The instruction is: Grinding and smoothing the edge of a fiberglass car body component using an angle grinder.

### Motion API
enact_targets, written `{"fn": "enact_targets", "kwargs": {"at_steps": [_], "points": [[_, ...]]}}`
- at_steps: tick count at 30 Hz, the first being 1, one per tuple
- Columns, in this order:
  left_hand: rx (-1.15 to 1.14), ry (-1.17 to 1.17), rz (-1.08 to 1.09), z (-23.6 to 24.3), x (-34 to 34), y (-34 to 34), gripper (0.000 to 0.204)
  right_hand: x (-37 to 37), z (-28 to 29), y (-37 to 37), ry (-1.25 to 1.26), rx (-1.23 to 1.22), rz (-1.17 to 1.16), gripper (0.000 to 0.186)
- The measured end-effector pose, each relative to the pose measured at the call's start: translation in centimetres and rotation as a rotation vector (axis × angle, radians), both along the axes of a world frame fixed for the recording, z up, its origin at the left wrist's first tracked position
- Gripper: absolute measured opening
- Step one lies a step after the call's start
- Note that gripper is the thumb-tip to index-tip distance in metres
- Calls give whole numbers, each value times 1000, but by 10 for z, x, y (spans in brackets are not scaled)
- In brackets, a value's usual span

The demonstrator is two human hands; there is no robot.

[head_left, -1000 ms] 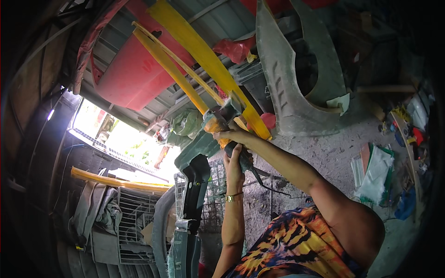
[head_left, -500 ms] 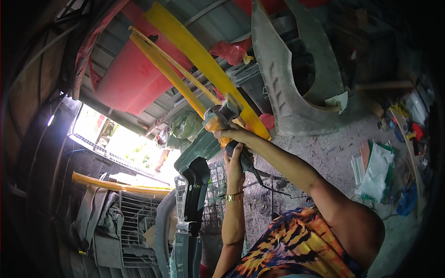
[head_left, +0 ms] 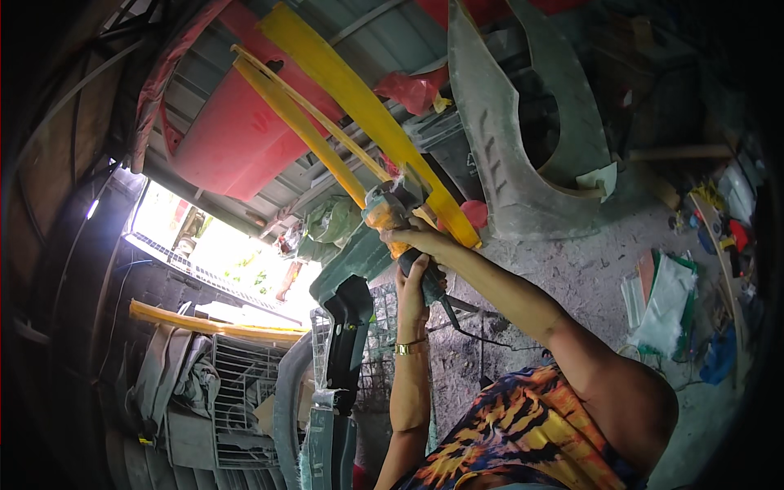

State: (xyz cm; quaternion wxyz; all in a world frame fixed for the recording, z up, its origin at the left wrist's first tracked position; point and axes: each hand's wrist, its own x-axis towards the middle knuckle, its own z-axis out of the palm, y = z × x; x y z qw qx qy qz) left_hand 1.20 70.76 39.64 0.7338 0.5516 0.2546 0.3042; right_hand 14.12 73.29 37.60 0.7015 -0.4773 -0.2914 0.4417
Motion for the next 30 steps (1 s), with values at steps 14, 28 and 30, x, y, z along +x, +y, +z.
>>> {"fn": "enact_targets", "kwargs": {"at_steps": [14,28,30], "points": [[30,52,-78,8,-18,20,31,-25,0,8,91,104,-205,70],[125,12,-6,24,-33,26,25,-39,55,-9,-25,94,-80,75],[102,-7,-24,30,-19,13,26,-19,39,6,10,150,-10,79]]}}
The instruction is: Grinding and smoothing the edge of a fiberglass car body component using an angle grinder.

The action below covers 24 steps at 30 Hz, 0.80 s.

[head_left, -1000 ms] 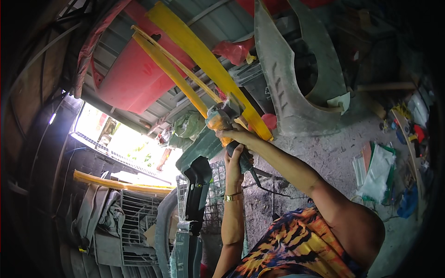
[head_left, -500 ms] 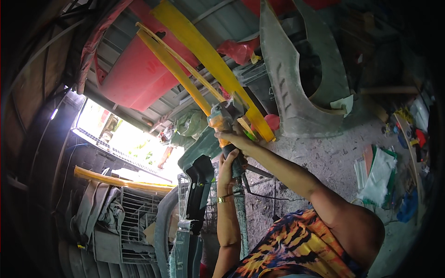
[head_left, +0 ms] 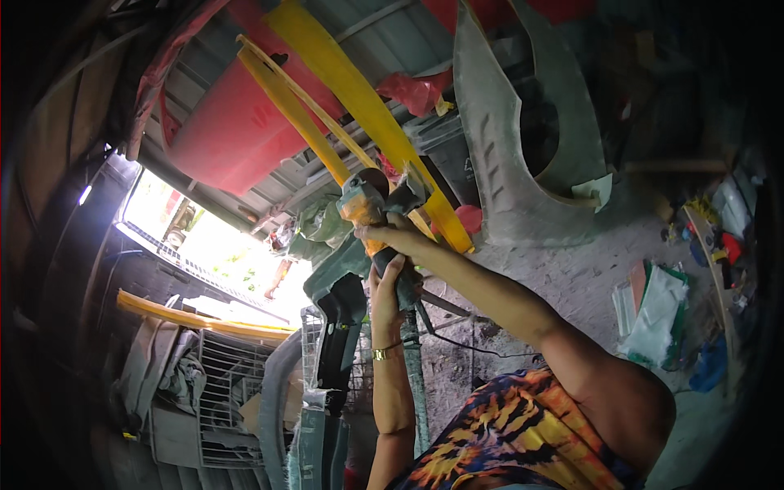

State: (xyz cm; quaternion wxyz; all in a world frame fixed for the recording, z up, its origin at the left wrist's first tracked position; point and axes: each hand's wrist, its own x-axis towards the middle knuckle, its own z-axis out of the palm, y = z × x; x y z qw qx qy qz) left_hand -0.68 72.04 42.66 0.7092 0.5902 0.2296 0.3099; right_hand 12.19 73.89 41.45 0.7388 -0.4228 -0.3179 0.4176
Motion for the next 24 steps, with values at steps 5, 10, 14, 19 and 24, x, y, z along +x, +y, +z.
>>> {"fn": "enact_targets", "kwargs": {"at_steps": [5,10,14,19,24], "points": [[-51,-86,-50,12,29,-26,28,29,23,-35,51,77,72,46],[-161,-261,-223,-2,90,-40,29,86,39,-74,-35,-162,-35,45],[-278,-363,-295,-3,112,-43,33,107,51,-78,-56,-267,1,44],[-372,-459,-284,7,129,-52,32,118,69,-86,-37,-389,23,46],[-396,-478,-280,11,110,-26,31,99,76,-55,10,-421,109,44]]}}
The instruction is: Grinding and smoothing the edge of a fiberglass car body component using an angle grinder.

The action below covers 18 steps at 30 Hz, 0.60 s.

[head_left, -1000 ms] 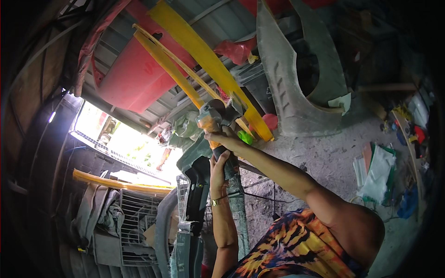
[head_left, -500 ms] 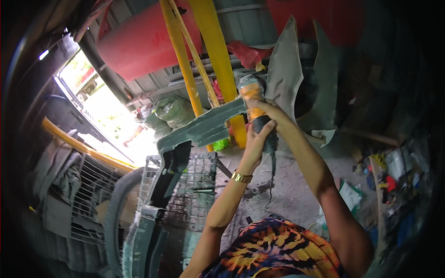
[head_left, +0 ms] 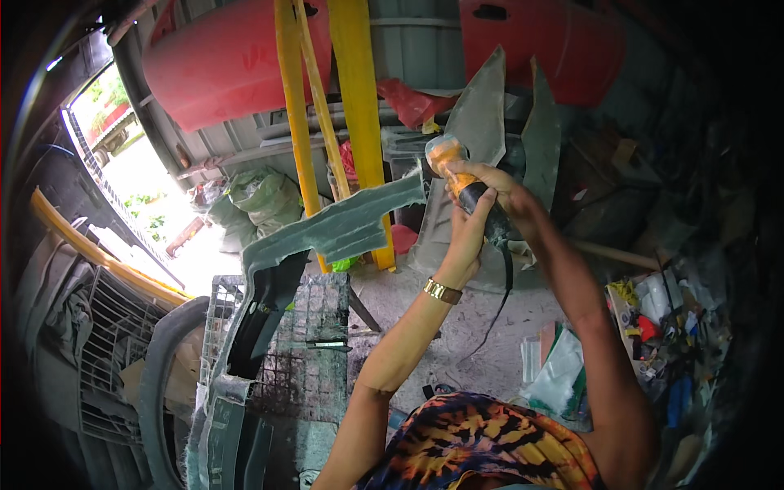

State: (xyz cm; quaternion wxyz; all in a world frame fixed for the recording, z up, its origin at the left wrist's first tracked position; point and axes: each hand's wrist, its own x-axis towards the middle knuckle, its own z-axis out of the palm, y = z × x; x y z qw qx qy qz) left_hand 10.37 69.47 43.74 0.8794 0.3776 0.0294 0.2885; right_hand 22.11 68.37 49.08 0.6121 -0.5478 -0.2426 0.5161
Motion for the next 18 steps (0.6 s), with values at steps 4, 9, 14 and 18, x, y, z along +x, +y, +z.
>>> {"fn": "enact_targets", "kwargs": {"at_steps": [4,9,14,18], "points": [[16,-71,-67,18,5,-15,31,11,19,-20,-103,6,-16,46],[-61,-40,-46,19,-14,4,31,-2,13,12,-112,-22,34,47],[-126,-41,-125,24,-18,5,32,-5,21,7,-91,-63,46,49],[-117,-42,-110,12,-21,13,33,-12,12,15,-40,-31,107,49]]}}
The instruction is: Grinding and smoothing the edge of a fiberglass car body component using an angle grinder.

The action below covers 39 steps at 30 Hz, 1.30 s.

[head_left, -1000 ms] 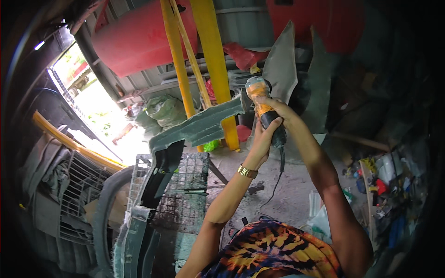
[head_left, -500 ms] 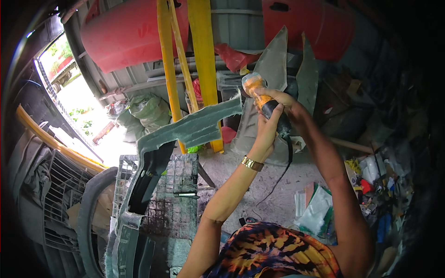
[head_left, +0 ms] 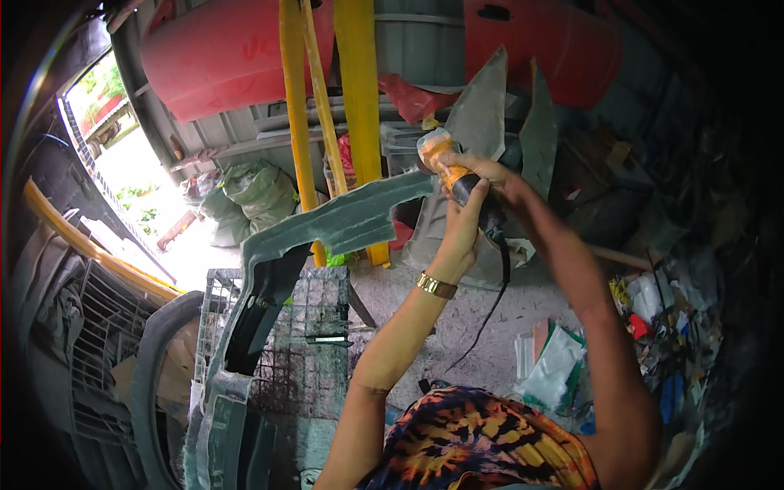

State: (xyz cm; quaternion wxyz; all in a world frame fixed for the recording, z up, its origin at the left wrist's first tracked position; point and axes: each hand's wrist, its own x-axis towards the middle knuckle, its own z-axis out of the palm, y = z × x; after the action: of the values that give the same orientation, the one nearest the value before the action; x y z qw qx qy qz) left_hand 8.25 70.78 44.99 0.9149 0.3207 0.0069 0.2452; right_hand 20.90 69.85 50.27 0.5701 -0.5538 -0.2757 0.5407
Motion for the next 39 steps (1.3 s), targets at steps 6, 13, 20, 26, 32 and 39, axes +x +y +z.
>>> {"fn": "enact_targets", "kwargs": {"at_steps": [6,13,20,26,32,39], "points": [[178,4,135,2,-5,-2,38,3,-7,0,26,67,-62,44],[332,71,334,-20,-35,1,64,-50,-5,-1,-138,197,-96,34],[315,197,492,-43,-69,3,46,-83,-33,13,-67,125,27,38],[227,281,538,-65,-111,37,39,-123,-70,71,-40,136,69,41],[224,261,615,-78,-152,69,30,-167,-84,110,-42,101,173,42],[185,266,544,-71,-182,81,29,-182,-101,134,-1,84,211,43]]}}
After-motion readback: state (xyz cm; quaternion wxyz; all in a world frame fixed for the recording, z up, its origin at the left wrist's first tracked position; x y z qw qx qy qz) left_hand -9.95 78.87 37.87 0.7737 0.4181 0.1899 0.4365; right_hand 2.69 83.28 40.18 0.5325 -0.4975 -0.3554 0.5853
